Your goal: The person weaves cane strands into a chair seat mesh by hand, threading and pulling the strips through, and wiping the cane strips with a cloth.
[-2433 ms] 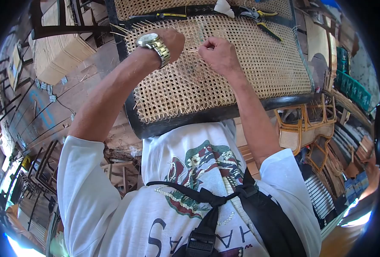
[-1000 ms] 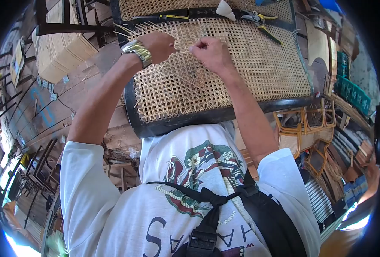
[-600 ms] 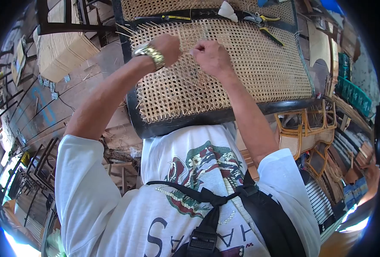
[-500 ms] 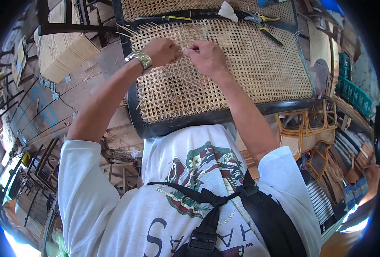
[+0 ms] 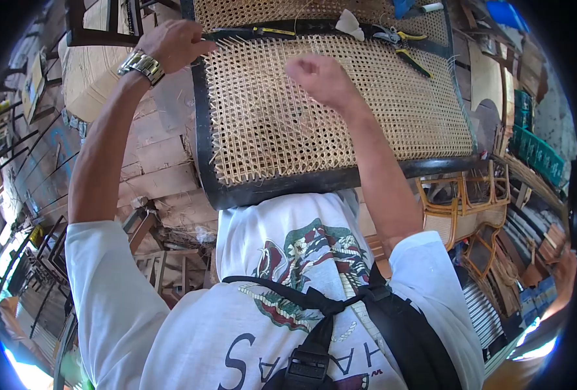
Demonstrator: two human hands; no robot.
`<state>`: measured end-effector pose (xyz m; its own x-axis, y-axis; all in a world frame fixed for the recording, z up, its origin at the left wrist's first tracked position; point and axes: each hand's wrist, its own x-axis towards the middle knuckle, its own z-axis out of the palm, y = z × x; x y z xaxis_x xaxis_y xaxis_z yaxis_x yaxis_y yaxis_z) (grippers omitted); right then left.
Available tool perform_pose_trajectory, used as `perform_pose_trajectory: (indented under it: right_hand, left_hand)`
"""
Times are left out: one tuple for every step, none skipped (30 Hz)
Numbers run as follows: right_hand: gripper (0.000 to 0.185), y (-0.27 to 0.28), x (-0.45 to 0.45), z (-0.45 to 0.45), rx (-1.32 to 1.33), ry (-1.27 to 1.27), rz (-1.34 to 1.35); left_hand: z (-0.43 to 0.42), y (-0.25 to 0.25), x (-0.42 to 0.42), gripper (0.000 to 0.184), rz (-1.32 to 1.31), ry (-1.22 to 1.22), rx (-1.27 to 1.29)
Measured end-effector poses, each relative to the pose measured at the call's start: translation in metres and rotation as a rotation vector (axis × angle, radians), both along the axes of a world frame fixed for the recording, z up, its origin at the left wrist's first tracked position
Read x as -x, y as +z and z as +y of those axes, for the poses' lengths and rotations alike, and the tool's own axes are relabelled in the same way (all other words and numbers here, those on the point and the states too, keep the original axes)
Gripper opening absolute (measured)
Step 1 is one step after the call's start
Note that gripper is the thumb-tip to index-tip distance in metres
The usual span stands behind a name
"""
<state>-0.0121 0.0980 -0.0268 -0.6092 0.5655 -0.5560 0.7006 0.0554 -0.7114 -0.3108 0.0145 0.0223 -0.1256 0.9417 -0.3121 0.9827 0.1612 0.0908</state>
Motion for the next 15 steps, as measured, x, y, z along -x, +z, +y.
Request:
perform_pose_trajectory:
  right_hand:
    - [0.032, -0.008, 0.012, -0.004, -0.023, -0.127, 0.256]
    - [0.035, -0.007, 0.019, -0.005, 0.016, -0.174, 0.371]
    - [0.037, -0.006, 0.027, -0.006, 0.059, -0.215, 0.488]
    - [0.04, -0.003, 0.034, -0.007, 0.103, -0.249, 0.605]
    - [0.037, 0.002, 0.033, -0.005, 0.129, -0.202, 0.577]
    - [0.034, 0.007, 0.03, -0.003, 0.154, -0.153, 0.549]
    - [0.033, 0.008, 0.024, -0.001, -0.001, -0.168, 0.311]
    - [0.033, 0.006, 0.018, 0.001, -0.001, -0.166, 0.311]
    - [0.031, 0.002, 0.012, 0.002, -0.109, -0.116, 0.156]
    - [0.029, -0.003, 0.007, 0.001, -0.216, -0.065, -0.001]
    - [0.031, -0.009, 0.004, -0.002, -0.248, -0.063, -0.027]
    - [0.031, -0.009, 0.003, -0.004, -0.246, -0.064, -0.032]
    - [0.029, -0.008, 0.004, -0.007, -0.272, -0.042, -0.068]
    - [0.028, -0.008, 0.004, -0.008, -0.298, -0.02, -0.1]
    - [0.028, -0.009, 0.005, -0.008, -0.296, -0.02, -0.099]
  left_hand:
    - [0.003, 0.015, -0.008, 0.051, 0.002, -0.001, 0.003]
    - [0.007, 0.027, -0.016, 0.051, -0.127, -0.019, -0.059]
    - [0.009, 0.034, -0.024, 0.052, -0.258, -0.035, -0.121]
    - [0.011, 0.035, -0.033, 0.052, -0.257, -0.034, -0.121]
    - [0.012, 0.033, -0.042, 0.052, -0.274, 0.014, -0.139]
    - [0.012, 0.029, -0.05, 0.052, -0.292, 0.063, -0.157]
    - [0.011, 0.014, -0.054, 0.049, -0.331, 0.115, -0.158]
    - [0.009, -0.006, -0.056, 0.046, -0.333, 0.132, -0.119]
    - [0.006, -0.025, -0.06, 0.044, -0.379, 0.117, -0.076]
    - [0.004, -0.037, -0.066, 0.041, -0.425, 0.101, -0.032]
    - [0.001, -0.05, -0.072, 0.039, -0.407, 0.084, 0.06]
    - [0.001, -0.051, -0.08, 0.036, -0.389, 0.067, 0.154]
    - [0.001, -0.05, -0.087, 0.032, -0.365, 0.051, 0.221]
    - [0.002, -0.052, -0.091, 0.032, -0.366, 0.052, 0.224]
    - [0.003, -0.051, -0.094, 0.031, -0.314, -0.002, 0.23]
